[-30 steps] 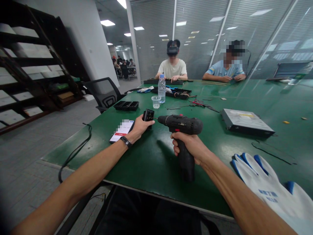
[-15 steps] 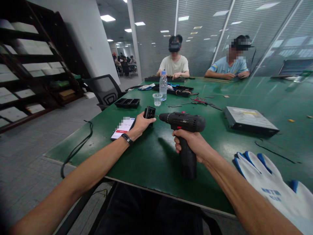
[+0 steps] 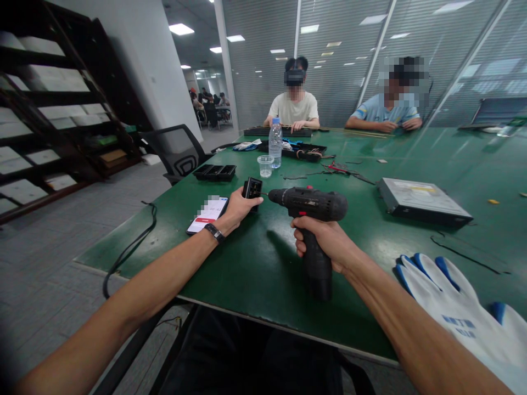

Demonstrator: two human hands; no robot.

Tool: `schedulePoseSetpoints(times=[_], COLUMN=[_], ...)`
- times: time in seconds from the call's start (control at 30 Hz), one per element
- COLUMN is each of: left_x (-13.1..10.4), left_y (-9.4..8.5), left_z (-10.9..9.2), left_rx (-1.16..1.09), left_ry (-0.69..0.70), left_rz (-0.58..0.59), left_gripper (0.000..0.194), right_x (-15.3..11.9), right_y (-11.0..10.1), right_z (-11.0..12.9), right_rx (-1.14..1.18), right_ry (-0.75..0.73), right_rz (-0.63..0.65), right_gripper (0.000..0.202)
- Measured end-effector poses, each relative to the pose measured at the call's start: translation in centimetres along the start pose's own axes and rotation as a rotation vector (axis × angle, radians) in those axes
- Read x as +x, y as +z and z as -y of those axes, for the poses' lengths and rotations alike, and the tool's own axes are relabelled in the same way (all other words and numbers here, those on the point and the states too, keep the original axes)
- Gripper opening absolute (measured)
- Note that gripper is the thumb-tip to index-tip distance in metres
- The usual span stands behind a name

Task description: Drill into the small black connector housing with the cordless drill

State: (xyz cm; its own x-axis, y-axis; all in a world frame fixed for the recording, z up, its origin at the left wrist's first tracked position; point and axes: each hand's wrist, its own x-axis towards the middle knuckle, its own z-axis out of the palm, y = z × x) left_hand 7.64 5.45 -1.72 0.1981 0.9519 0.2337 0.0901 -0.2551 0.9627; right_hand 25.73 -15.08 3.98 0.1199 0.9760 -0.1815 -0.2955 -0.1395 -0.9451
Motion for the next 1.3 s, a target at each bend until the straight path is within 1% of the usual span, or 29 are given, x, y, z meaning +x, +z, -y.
schedulePoseSetpoints(times=[0.6, 0.83, 1.3], left_x=[-0.01, 0.05, -0.25], left_y=[-0.02, -0.05, -0.09], left_z=[-0.09, 0.12, -0.28], left_rx=[0.023, 0.017, 0.003], left_ry=[0.005, -0.003, -0.005], left_rz=[-0.004, 0.007, -0.003], left_gripper=[0.038, 0.041, 0.038], right_x=[-0.07, -0.01, -0.13], right_y=[0.04, 0.05, 0.15], right_z=[0.08, -0.03, 0.06], right_rx=[-0.006, -0.004, -0.013], right_ry=[0.003, -0.001, 0.001], right_rz=[0.006, 0.003, 0.008], right_gripper=[0.022, 0.021, 0.021])
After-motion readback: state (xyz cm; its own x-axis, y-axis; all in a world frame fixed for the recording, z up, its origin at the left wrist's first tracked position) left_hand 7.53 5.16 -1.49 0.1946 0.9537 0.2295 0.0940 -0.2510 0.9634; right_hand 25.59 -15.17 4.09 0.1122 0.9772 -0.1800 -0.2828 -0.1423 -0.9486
